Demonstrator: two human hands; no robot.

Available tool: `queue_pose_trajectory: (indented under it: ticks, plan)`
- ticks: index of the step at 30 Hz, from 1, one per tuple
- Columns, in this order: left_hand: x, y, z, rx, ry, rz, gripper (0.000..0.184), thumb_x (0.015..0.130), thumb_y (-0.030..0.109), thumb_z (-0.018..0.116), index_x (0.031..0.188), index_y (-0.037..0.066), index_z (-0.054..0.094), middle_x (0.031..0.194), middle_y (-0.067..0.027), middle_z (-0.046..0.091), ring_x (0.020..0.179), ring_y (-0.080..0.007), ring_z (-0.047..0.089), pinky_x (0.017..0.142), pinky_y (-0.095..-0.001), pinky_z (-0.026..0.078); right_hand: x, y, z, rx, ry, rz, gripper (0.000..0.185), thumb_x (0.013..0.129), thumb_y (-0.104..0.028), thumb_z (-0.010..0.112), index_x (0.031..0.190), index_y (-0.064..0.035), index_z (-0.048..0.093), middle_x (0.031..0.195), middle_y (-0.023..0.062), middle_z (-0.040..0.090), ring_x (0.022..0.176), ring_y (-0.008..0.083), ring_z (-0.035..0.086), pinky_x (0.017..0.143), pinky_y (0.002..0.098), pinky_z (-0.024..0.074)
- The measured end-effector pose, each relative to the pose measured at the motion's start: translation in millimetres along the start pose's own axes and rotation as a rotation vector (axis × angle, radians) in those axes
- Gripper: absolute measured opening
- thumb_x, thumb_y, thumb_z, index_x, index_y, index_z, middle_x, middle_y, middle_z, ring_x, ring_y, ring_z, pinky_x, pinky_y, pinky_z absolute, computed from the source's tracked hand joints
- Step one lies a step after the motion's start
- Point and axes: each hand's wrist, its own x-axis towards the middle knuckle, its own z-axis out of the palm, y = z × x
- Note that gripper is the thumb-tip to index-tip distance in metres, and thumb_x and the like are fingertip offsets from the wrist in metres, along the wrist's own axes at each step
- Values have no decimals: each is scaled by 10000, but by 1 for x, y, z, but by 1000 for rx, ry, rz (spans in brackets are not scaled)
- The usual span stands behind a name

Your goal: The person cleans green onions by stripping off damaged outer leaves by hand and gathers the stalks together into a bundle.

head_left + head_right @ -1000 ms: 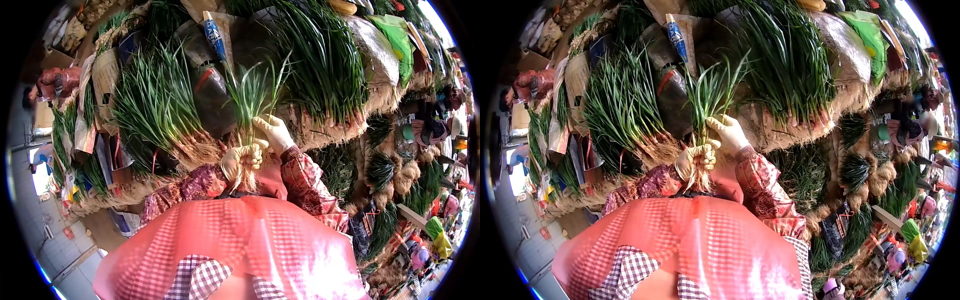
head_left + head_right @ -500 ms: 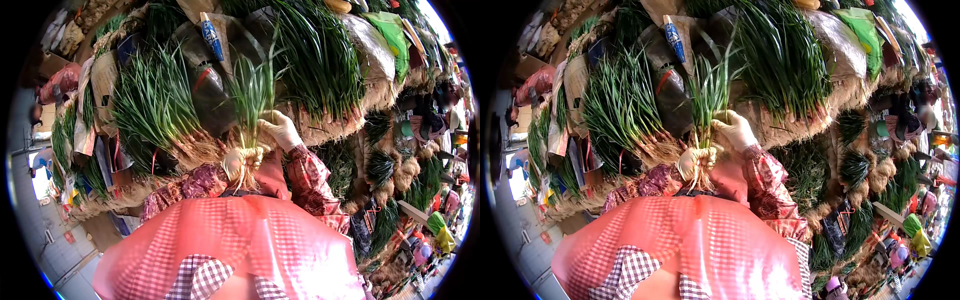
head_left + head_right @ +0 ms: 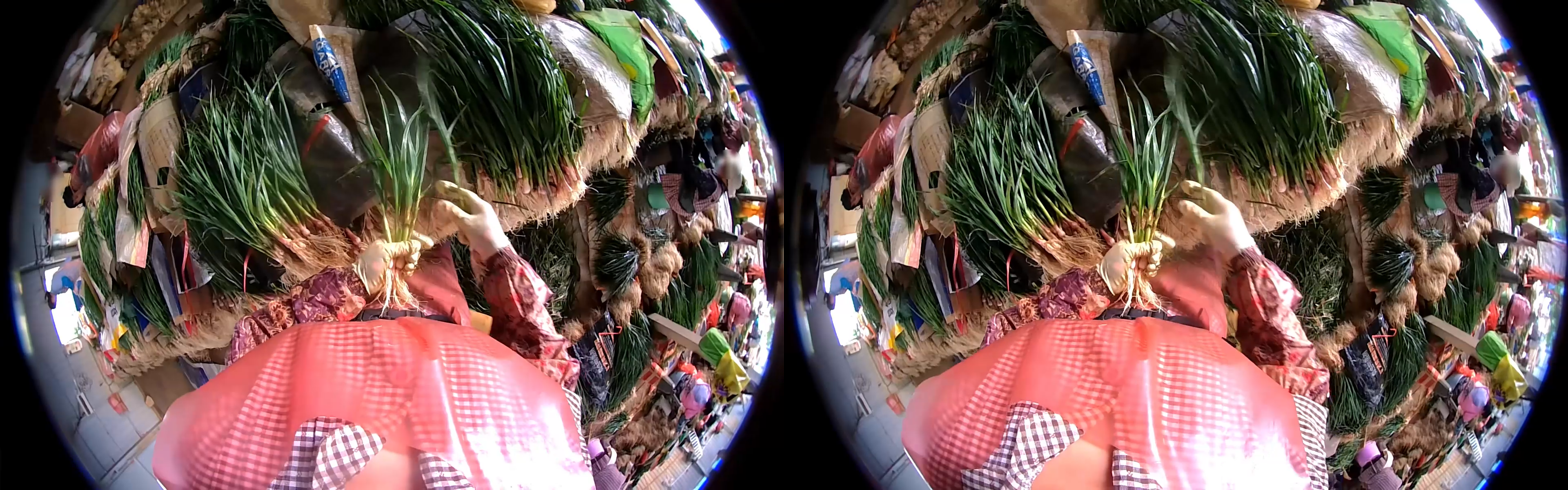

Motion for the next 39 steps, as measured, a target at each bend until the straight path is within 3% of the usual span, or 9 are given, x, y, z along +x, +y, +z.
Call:
queue_pose_trajectory:
  ticks: [3, 11, 18, 24, 26, 32, 33, 37, 39]
  plan:
    - [-3, 5, 7, 69, 70, -64, 240, 886, 174, 621, 1045, -4, 650, 678, 12, 558, 560, -79, 476, 511, -226, 398, 31, 16, 16, 316, -155, 15, 339, 889, -278, 649, 1105, -20, 604, 807, -4, 651, 555, 25, 493, 495, 189, 397]
    - [12, -10, -18, 54, 96, -68, 170, 887, 165, 612, 949, 10, 646, 728, -20, 594, 601, -97, 539, 535, -224, 436, 43, 27, 8, 29, 9, 20, 176, 889, -191, 637, 956, -29, 650, 784, 9, 630, 701, 73, 560, 650, 244, 479]
    - [3, 0, -15, 8, 65, -87, 180, 896, 149, 579, 951, -15, 628, 715, -39, 577, 604, -111, 528, 523, -241, 438, 5, 13, 32, 114, -226, 24, 155, 884, -158, 638, 891, -4, 622, 770, 58, 665, 629, 76, 585, 503, 205, 446]
    - [-1, 12, -8, 82, -53, 2, 220, 917, 136, 538, 1048, -25, 613, 729, 13, 525, 646, -67, 473, 566, -205, 398, 26, 50, -26, -910, 447, -572, 150, 810, -206, 639, 738, -81, 597, 653, 97, 601, 546, 243, 589, 529, 349, 482]
    - [-2, 13, -11, 23, -81, -28, 227, 915, 135, 543, 1067, -21, 605, 716, 17, 510, 629, -67, 463, 555, -208, 392, 10, 63, -49, -972, 518, -443, 190, 791, -227, 657, 710, -79, 571, 637, 117, 585, 562, 261, 603, 524, 354, 480]
    - [-14, 25, -10, -104, -110, 178, 274, 907, 118, 554, 1135, -33, 551, 765, -26, 577, 655, -111, 542, 598, -237, 465, -79, 156, -139, -1427, -228, 110, 343, 761, -406, 695, 833, -74, 649, 799, 127, 660, 704, 293, 656, 675, 394, 535]
    - [-8, 18, -8, -284, -49, 184, 259, 905, 126, 568, 1118, -22, 565, 767, -33, 590, 680, -124, 573, 625, -255, 494, -71, 150, -139, -1371, -84, 195, 346, 785, -422, 681, 838, -81, 653, 836, 111, 664, 694, 259, 655, 647, 374, 539]
    - [8, 13, -15, -266, -134, 150, 273, 900, 103, 583, 1144, -17, 549, 834, -22, 608, 745, -139, 604, 654, -298, 523, 1, 86, -133, -1196, 712, -492, 219, 903, -243, 589, 1099, -146, 576, 740, 54, 624, 633, 150, 626, 533, 260, 529]
    - [16, 9, -16, -263, -179, 115, 322, 889, 128, 606, 1165, -21, 535, 816, -30, 601, 740, -141, 597, 666, -308, 514, 47, 67, -139, -1042, 818, -479, 338, 859, -311, 629, 1135, -118, 604, 961, 114, 678, 816, 232, 668, 725, 342, 546]
